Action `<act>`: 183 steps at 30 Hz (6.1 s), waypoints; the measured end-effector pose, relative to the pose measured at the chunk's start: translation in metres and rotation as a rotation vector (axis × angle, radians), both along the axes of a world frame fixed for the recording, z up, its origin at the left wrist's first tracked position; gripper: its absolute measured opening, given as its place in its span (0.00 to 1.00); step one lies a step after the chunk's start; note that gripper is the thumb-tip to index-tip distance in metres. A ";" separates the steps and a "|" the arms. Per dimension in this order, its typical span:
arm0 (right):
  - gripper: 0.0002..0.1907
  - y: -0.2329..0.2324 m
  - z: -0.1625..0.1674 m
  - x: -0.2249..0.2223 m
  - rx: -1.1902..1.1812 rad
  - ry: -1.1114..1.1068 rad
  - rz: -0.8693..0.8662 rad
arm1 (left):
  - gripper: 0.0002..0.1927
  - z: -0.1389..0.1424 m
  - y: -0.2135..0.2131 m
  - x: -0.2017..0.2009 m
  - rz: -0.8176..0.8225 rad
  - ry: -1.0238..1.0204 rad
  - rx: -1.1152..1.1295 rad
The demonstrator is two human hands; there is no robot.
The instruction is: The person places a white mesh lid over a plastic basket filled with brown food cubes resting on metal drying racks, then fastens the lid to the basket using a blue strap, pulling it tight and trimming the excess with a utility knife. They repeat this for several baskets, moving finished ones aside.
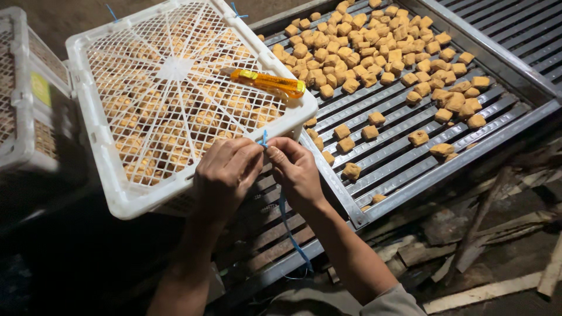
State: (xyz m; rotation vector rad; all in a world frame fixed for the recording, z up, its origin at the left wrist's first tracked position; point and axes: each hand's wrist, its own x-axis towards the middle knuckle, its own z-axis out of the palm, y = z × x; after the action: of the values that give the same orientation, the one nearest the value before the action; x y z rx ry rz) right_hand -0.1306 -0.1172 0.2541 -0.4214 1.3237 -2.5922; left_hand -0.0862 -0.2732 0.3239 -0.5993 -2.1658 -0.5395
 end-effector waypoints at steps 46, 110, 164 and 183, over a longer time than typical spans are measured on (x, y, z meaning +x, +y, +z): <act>0.22 0.077 -0.028 0.119 0.387 0.811 -0.112 | 0.10 -0.105 0.048 -0.033 -0.423 -0.755 1.990; 0.18 0.099 0.001 -0.034 1.332 1.108 -0.156 | 0.11 -0.077 0.027 0.073 -0.549 -0.887 1.520; 0.14 0.074 0.089 -0.227 1.392 1.028 -0.418 | 0.12 -0.091 -0.001 -0.026 -0.313 -0.646 1.393; 0.11 0.013 0.054 0.012 0.890 0.826 -0.042 | 0.45 -0.075 0.027 0.029 -0.599 -0.619 1.107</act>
State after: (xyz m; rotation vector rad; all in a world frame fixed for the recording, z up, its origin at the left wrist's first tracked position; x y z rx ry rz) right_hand -0.1183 -0.1040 0.3080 -1.3188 2.5174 -1.5552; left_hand -0.0574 -0.2467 0.2488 -0.4408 -1.7353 -2.2667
